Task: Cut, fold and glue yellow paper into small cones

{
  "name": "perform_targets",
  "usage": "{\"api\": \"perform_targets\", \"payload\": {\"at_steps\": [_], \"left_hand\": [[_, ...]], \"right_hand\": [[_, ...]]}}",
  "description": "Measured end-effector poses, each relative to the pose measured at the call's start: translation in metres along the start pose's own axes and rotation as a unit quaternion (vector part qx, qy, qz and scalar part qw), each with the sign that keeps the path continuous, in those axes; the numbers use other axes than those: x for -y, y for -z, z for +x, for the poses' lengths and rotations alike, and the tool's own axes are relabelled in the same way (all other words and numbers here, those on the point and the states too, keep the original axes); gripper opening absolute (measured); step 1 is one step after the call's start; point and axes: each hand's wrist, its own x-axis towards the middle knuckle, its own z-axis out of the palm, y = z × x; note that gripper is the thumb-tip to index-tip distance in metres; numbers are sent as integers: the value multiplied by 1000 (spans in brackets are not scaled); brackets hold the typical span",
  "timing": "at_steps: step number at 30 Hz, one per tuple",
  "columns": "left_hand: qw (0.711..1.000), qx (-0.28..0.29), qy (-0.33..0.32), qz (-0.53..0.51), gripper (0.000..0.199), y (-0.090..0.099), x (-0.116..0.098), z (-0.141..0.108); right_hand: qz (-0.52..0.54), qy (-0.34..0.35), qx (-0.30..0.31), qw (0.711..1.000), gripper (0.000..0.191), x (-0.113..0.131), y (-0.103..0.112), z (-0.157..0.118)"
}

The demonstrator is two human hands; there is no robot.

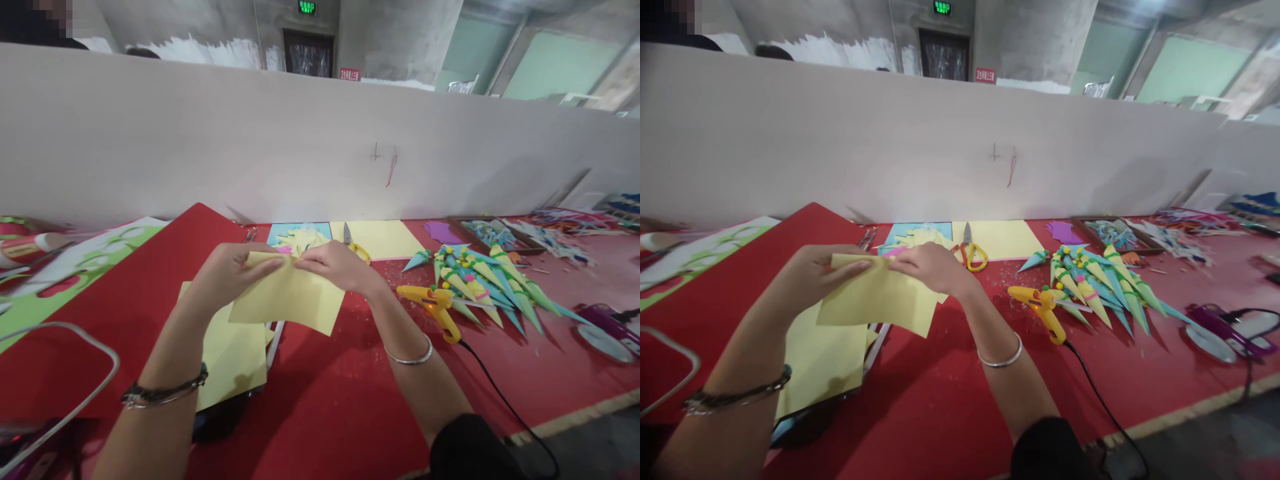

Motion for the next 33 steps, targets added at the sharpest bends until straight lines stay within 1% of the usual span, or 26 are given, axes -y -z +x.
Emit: {"api": "perform_targets", "payload": {"at_steps": [2,4,6,8,9,11,13,16,19,21,24,28,33], "left_hand": [[999,0,-34,-11,27,3,-2,-1],[998,10,-55,12,26,4,-2,-2],[994,40,-81,68,25,3,-2,-2],[982,76,-106,134,26,0,-5,-3],[976,90,-114,163,27,-3,-7,-3],[966,94,-113,212,27,-8,-11,-2],[961,80,-87,252,25,-13,-14,-1],[957,47,-46,283,22,-17,-16,1],[960,40,-38,276,23,-19,-14,3],[966,46,-41,253,23,-20,-12,4],[977,55,-42,203,23,-19,-7,5],[989,54,-16,135,26,-15,0,5],[992,23,-5,127,24,-1,8,4]], "right_hand": [[-3,11,27,1000,37,1,-1,0],[-14,21,52,998,35,1,-1,1],[-38,23,69,997,33,2,-1,1],[-64,14,73,995,31,4,-1,1],[-74,9,70,995,30,5,0,0],[-86,0,57,995,30,7,1,-1],[-106,-5,35,994,29,10,1,-2],[-181,-5,-25,983,23,14,-3,0],[-254,23,-73,964,19,12,-9,5],[-260,30,-77,962,18,6,-11,6],[-232,9,-72,970,16,-4,-6,4],[-222,-22,-88,971,14,-14,6,-1],[-221,-64,-124,965,13,-18,16,-7]]}}
